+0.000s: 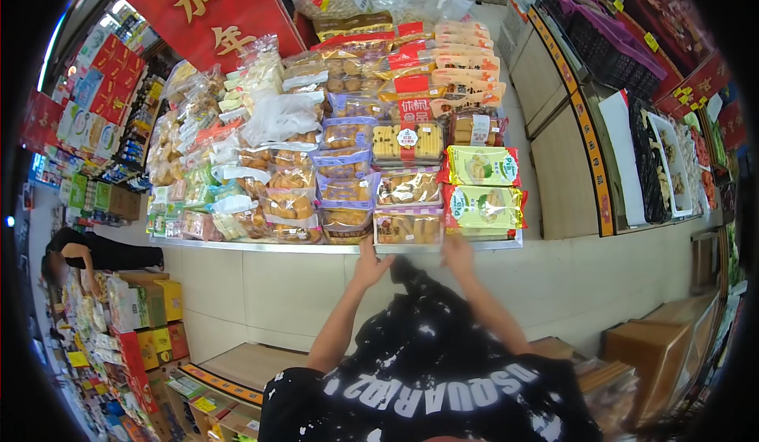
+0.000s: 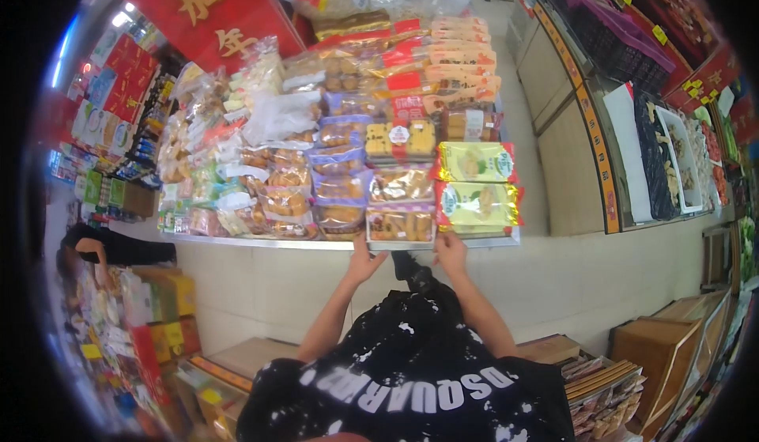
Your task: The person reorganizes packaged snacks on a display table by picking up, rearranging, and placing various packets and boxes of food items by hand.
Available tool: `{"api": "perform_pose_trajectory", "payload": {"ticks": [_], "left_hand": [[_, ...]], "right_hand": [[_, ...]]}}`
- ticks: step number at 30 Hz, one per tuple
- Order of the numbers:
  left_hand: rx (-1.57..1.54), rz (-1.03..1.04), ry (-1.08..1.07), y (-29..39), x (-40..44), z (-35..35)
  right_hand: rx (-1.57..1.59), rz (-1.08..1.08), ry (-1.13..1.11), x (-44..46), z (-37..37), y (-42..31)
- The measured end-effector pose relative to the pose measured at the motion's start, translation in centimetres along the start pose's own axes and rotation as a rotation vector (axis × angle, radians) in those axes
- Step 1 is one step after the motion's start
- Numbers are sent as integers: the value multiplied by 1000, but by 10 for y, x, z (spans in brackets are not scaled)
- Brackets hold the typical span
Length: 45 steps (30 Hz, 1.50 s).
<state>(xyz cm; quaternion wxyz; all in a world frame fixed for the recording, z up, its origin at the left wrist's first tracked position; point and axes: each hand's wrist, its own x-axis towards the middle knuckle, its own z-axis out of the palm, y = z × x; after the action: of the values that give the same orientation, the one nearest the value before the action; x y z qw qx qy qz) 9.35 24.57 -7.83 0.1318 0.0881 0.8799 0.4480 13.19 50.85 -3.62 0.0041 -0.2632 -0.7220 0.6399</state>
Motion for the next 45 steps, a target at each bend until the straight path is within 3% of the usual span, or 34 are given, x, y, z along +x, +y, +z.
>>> {"api": "perform_pose_trajectory", "payload": {"ticks": [3,6,8,14,18,21,24,26,30,38,43,45], "left_hand": [[31,45,21,-8,1,4],[-231,-122,4,4,7,2],[-742,-414,-84,42,5,-20],[-660,-374,157,51,7,-4],[-666,-414,199,44,11,1],[-662,-415,239,44,8,3],[-597,-328,281,31,8,8],[-590,-350,281,41,4,4],[-548,-388,247,47,3,-2],[-465,-350,239,44,8,-3],[-728,-495,248,38,6,-6],[-739,-447,256,34,5,-4]], "right_hand": [[-8,3,-7,-1,1,2],[-19,-16,-27,1,0,10],[53,7,-20,2,0,15],[49,11,-60,3,-1,13],[-2,-5,-94,2,-4,6],[102,102,-155,4,-7,4],[-66,-7,-198,-1,1,-5],[-210,-191,-135,7,9,13],[-155,-203,-76,8,12,20],[-146,-80,-67,8,9,16],[-20,36,-139,11,-1,7],[53,94,-165,16,-3,12]]}}
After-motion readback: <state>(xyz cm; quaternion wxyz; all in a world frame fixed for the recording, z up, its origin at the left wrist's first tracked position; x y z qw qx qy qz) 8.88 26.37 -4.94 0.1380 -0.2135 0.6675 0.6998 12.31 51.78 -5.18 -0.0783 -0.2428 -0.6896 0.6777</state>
